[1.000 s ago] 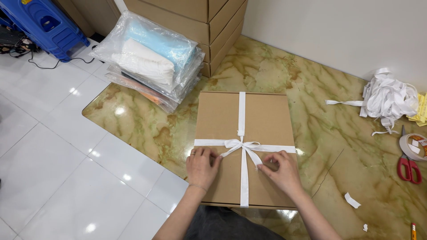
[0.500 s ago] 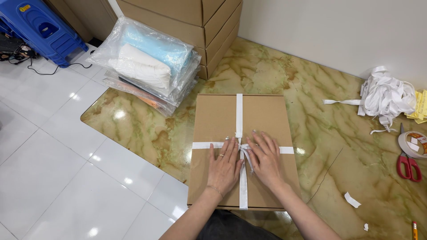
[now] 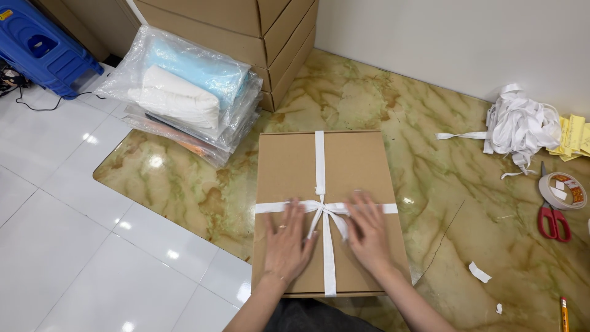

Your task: The person ties a white ribbon around a cardboard box, forming a bow on top. They then pick up a yellow sticky note and a pencil, write on the note, and attach it to the ribbon on the box.

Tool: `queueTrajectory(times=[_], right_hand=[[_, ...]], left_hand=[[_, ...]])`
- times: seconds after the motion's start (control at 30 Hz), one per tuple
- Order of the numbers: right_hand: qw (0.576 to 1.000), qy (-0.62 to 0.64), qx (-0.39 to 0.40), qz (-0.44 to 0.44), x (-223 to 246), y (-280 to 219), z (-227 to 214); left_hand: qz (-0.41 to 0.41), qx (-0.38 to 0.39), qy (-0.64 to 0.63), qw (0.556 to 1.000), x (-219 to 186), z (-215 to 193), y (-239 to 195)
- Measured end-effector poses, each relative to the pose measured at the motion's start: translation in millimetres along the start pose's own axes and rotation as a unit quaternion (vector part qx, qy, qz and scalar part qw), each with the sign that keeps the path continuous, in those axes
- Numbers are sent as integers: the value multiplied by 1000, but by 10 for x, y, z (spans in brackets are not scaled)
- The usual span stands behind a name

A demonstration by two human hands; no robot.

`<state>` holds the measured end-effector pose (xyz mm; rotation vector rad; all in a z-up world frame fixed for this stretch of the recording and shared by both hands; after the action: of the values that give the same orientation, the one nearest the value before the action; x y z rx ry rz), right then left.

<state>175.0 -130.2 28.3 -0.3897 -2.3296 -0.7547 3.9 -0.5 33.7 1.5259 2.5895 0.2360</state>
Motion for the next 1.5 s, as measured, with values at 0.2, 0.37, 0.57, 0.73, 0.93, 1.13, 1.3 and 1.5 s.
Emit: queueTrajectory(times=[0.2, 0.37, 0.57, 0.73, 0.93, 1.13, 1.3, 1.5], right_hand=[[968, 49, -139, 204, -71, -535, -794], [782, 225, -121, 568, -358, -1082, -810], [758, 283, -140, 571, -338, -813, -781], [772, 278, -159, 549, -634, -704, -755], [784, 280, -183, 523, -684, -572, -699], [784, 275, -184, 525, -640, -546, -680], [776, 278, -190, 533, -591, -521, -686], [742, 241, -174, 601, -258, -393, -757]], left_hand=[[-236, -35, -111, 965, 639, -189, -743], [-405, 167, -349, 829, 811, -199, -1076], [-418, 226, -318, 821, 883, -96, -790], [-376, 250, -282, 847, 1006, 67, -305], [-379, 279, -219, 855, 1081, 271, 240], [-384, 261, -196, 864, 1057, 225, 439], [-380, 251, -195, 869, 1076, 261, 451], [-376, 138, -381, 833, 1323, 674, 288]])
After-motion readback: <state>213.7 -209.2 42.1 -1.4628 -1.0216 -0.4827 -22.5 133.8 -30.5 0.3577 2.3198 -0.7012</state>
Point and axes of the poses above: each hand's wrist, its own y-axis towards the middle knuckle, its own z-axis out of the palm, x = y × z, the point moved 3 cm from there along y, towards the middle knuckle, and after that the axes turned 9 degrees about y, right-handed, at the moved point
